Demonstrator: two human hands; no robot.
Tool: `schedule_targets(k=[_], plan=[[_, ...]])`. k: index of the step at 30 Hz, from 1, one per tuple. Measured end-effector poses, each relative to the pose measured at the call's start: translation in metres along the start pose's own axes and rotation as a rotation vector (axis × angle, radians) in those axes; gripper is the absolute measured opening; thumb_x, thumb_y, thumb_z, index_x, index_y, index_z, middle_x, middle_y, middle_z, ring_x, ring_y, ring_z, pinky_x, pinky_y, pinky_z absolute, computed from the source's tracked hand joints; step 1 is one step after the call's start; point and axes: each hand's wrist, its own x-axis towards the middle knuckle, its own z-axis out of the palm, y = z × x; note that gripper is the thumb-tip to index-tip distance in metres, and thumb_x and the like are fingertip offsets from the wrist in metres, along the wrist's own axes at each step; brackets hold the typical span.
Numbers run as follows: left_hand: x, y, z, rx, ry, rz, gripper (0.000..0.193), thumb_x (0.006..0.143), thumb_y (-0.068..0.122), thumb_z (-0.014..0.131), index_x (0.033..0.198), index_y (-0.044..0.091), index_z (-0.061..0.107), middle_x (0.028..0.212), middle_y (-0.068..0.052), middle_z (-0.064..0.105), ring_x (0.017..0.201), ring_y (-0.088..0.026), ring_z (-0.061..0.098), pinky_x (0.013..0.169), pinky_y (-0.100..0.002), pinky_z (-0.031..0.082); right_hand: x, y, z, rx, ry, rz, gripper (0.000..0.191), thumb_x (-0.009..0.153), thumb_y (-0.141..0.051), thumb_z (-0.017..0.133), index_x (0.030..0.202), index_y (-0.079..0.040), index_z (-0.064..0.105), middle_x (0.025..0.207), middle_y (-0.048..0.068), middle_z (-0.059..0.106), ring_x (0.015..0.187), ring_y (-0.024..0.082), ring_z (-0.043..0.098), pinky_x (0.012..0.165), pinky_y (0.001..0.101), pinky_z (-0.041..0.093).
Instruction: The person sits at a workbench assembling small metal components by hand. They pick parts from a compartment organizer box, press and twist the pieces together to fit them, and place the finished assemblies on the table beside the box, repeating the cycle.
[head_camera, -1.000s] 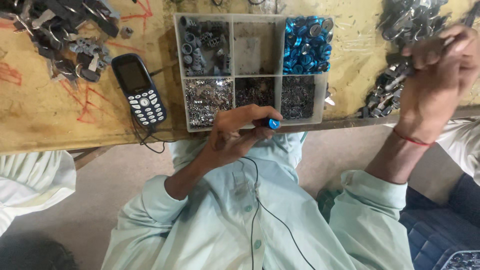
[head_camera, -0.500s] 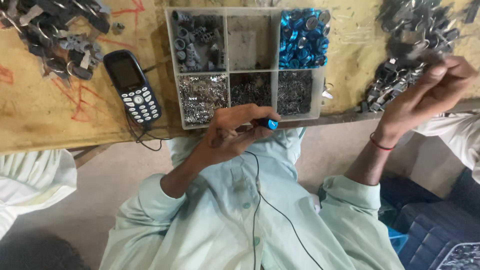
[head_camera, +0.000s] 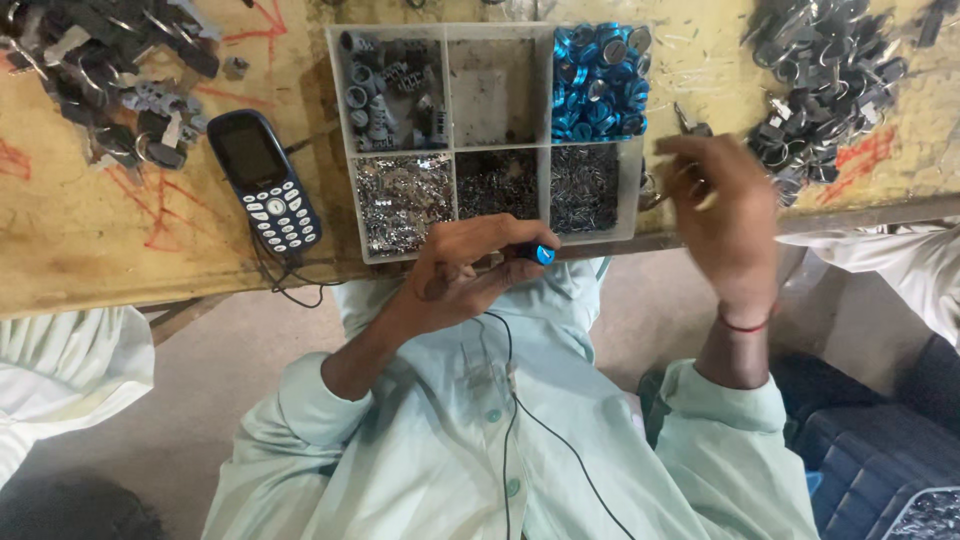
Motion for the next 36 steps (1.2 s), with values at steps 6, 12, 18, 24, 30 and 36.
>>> schedule_targets(k=[6, 12, 18, 24, 30, 36], plan=[[0.001, 0.001, -0.001, 0.002, -0.01, 0.022, 0.026, 0.095, 0.009, 0.078, 0.119, 0.009, 0.069, 0.103, -0.004, 0.075, 0.086, -0.013, 0.072, 0.073, -0.026, 0.057, 0.009, 0.047, 0.016, -0.288, 0.118, -0.197, 0.022, 0.097, 0.003, 0.072, 0.117, 0.0, 0.063, 0.105, 0.019, 0.064, 0.094, 0.035, 0.065, 0.076, 0.0411, 0.052], [-0.001, 0.0, -0.001, -0.048, -0.019, 0.014, 0.027, 0.095, 0.008, 0.078, 0.12, 0.009, 0.068, 0.104, -0.005, 0.074, 0.092, -0.013, 0.073, 0.078, -0.027, 0.059, 0.019, 0.09, -0.021, 0.202, 0.444, -0.024, 0.012, 0.117, -0.006, 0.059, 0.126, -0.001, 0.066, 0.099, 0.008, 0.064, 0.069, 0.013, 0.053, 0.058, 0.0262, 0.041], [-0.001, -0.002, 0.002, -0.04, 0.021, 0.029, 0.028, 0.094, 0.003, 0.078, 0.119, 0.009, 0.068, 0.104, -0.005, 0.073, 0.09, -0.013, 0.072, 0.077, -0.027, 0.058, -0.038, 0.07, 0.001, 0.693, 0.281, 0.16, 0.015, 0.127, -0.012, 0.057, 0.117, -0.001, 0.056, 0.09, 0.001, 0.056, 0.072, 0.008, 0.055, 0.063, 0.0233, 0.049], [-0.009, 0.002, 0.005, -0.075, 0.039, 0.06, 0.035, 0.092, -0.004, 0.077, 0.123, 0.007, 0.065, 0.106, -0.007, 0.073, 0.09, -0.014, 0.073, 0.08, -0.027, 0.06, -0.05, 0.064, 0.004, 0.378, 0.248, 0.035, 0.013, 0.123, -0.007, 0.06, 0.12, 0.004, 0.055, 0.103, 0.009, 0.066, 0.089, 0.016, 0.071, 0.081, 0.0243, 0.057], [-0.008, 0.008, 0.01, -0.058, 0.04, 0.099, 0.037, 0.093, -0.008, 0.075, 0.125, 0.005, 0.064, 0.114, -0.01, 0.073, 0.094, -0.017, 0.074, 0.079, -0.028, 0.06, -0.044, 0.017, -0.009, 0.747, 0.243, -0.215, 0.012, 0.108, -0.007, 0.054, 0.119, -0.008, 0.059, 0.087, 0.009, 0.066, 0.069, 0.015, 0.061, 0.073, 0.0294, 0.053], [-0.012, 0.016, 0.013, 0.109, 0.087, 0.111, 0.039, 0.09, -0.008, 0.075, 0.126, 0.002, 0.063, 0.112, -0.011, 0.074, 0.1, -0.023, 0.076, 0.083, -0.033, 0.063, -0.044, -0.038, 0.018, 0.088, -0.123, -0.521, 0.033, 0.095, 0.007, 0.067, 0.123, -0.006, 0.054, 0.086, 0.012, 0.058, 0.07, 0.029, 0.058, 0.062, 0.0411, 0.046]])
